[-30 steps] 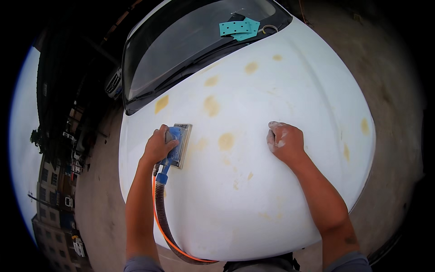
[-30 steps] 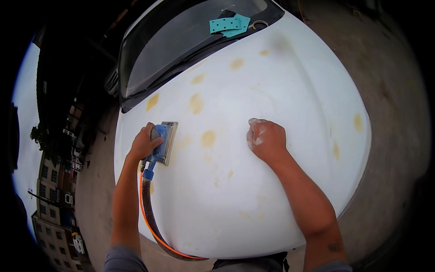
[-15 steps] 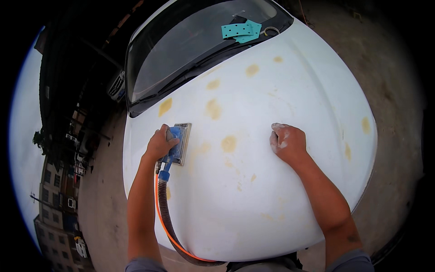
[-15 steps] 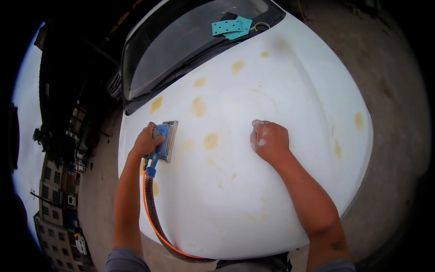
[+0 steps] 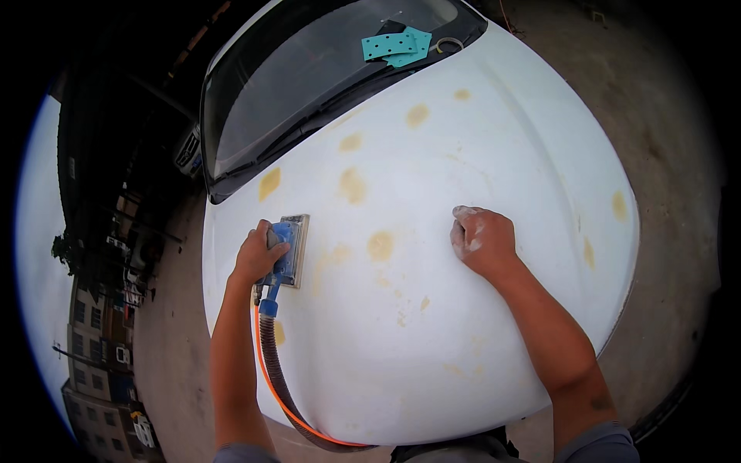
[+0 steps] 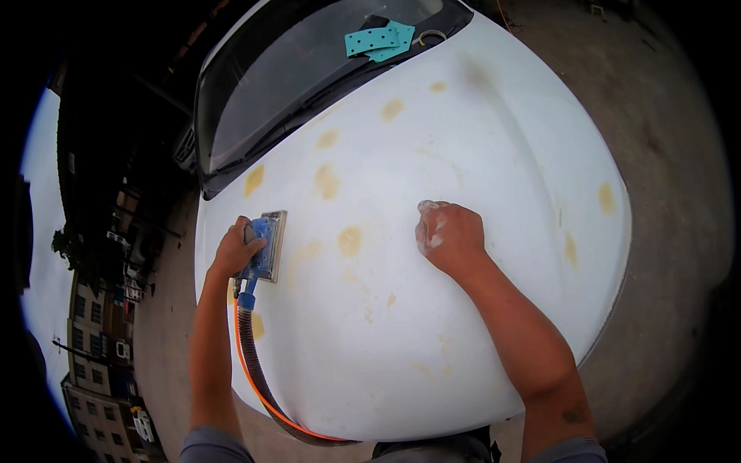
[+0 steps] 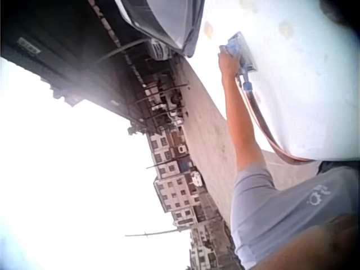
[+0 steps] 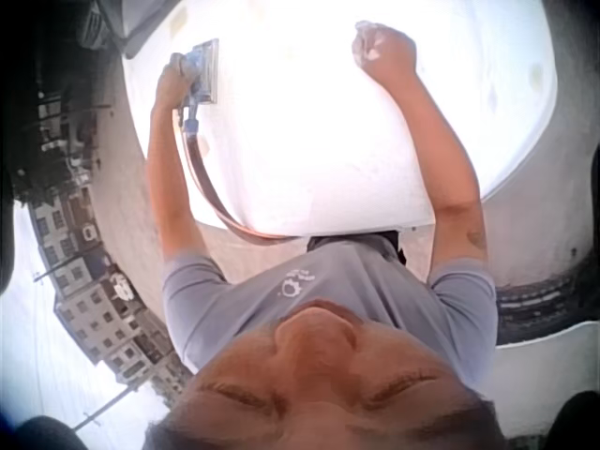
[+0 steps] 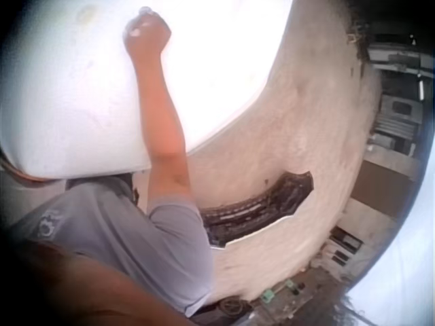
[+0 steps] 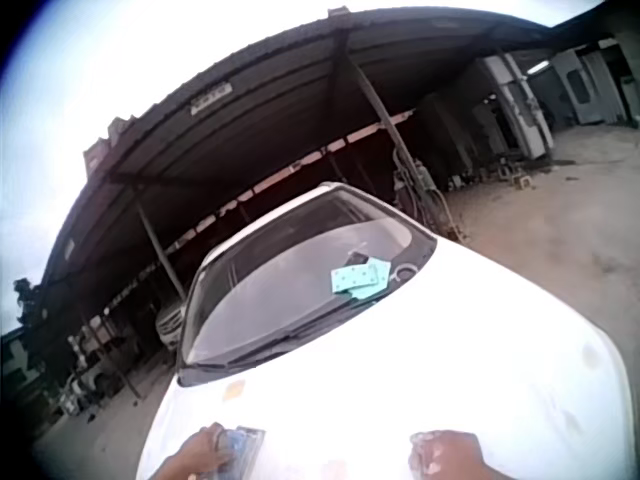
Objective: The person uses a pneumatic sanding block to sand the surface of a white car hood. They move the tool across multiple areas, focusing on yellowish spots, and occasionally pause to feel the surface with their left hand. The task continues across the hood without visible completion.
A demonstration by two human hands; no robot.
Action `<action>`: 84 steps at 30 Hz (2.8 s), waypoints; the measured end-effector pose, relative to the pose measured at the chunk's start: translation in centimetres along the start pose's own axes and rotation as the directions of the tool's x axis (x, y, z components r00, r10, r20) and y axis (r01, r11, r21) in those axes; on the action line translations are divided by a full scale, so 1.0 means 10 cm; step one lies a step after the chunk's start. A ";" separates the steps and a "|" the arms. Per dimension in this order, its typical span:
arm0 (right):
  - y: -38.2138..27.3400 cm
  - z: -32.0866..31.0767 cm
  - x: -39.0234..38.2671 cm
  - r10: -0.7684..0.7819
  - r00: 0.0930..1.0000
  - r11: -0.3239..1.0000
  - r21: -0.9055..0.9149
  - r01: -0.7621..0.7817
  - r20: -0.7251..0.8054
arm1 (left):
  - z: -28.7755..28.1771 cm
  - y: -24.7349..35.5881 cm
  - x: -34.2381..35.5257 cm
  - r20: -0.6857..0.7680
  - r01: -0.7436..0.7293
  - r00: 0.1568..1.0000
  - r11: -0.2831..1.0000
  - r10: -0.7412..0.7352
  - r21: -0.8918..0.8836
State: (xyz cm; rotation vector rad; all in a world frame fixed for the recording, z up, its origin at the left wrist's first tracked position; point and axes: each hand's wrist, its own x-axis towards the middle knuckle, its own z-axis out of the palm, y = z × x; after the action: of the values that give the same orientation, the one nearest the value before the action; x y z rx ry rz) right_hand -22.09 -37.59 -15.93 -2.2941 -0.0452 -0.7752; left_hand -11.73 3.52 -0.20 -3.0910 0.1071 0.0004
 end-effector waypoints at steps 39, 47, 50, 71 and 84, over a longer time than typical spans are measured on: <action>0.00 -0.03 -0.04 0.048 0.995 0.999 0.011 -0.049 0.090 | 0.03 0.10 -0.25 -0.020 -0.060 0.998 0.998 0.060 0.017; 0.06 0.03 -0.06 -0.028 0.999 1.000 0.012 0.029 -0.029 | 0.06 0.03 0.99 -0.154 0.051 0.986 0.997 -0.061 -0.066; 0.06 0.05 -0.08 -0.026 0.999 1.000 0.011 0.026 -0.029 | 0.03 0.11 1.02 -0.152 0.064 0.986 0.997 -0.071 -0.049; 0.05 0.02 -0.05 0.043 0.996 0.999 0.022 -0.044 0.078 | 0.13 0.08 0.16 -0.134 -0.103 0.985 0.994 0.106 0.035; 0.04 -0.01 -0.04 0.039 0.993 0.999 -0.016 -0.037 0.112 | -0.03 -0.18 0.62 -0.027 0.066 0.997 0.997 -0.067 -0.043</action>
State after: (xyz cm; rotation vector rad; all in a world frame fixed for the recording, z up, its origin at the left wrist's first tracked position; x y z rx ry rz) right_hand -22.36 -37.82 -16.34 -2.3431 -0.0468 -0.6289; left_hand -5.42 4.85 0.14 -3.1355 0.0057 -0.0450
